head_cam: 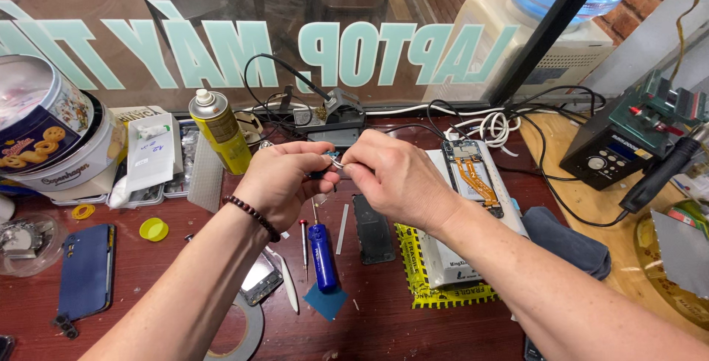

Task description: The person uses a small metal tool to scrape and clean a small blue circuit board, then places it on the table. They pick up a disassembled smartphone, lift the battery, and use a white plastic spudger to pry and separate the battery from the phone chassis.

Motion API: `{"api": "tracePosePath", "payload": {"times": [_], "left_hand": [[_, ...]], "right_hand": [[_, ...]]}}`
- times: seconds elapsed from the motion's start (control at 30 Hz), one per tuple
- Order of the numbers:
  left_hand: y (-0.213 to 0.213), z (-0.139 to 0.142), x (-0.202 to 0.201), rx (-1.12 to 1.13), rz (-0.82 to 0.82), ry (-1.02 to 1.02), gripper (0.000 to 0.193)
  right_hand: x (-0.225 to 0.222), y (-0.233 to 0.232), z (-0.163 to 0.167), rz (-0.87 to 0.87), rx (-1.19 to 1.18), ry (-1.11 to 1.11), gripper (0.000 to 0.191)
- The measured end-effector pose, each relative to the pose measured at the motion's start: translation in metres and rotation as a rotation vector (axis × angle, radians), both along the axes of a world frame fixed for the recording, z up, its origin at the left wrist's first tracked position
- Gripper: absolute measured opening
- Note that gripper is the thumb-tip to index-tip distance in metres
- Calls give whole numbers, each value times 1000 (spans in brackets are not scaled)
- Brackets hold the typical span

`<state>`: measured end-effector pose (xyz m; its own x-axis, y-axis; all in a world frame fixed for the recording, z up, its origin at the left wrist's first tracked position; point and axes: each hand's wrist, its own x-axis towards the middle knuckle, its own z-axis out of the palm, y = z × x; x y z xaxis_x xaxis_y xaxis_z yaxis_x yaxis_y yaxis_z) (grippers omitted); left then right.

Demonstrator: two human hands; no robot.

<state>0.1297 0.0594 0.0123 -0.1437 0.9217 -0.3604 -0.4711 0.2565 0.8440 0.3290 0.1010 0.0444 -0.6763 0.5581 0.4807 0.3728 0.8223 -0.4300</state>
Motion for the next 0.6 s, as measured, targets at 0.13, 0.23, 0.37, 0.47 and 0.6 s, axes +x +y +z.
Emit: {"api": "tracePosePath", "payload": {"times": [0.13,0.23,0.37,0.47,0.6], "left_hand": [[-2,0,0,22,-19,3,23],[-1,1,-1,20,-27,5,22],[-3,0,-5,31,-26,5,21],[-2,-1,-6,24,-12,15,19],[-3,-3,-7,32,-22,43,20]], "right_hand": [[-2,0,1,10,-4,-15,9],[-3,-1,3,20,-18,8,10],[-4,1,5,27,-44,-16,11],[-6,-1,0,42,-30,39,12],[-10,1,-6,45,-44,18,11]]}}
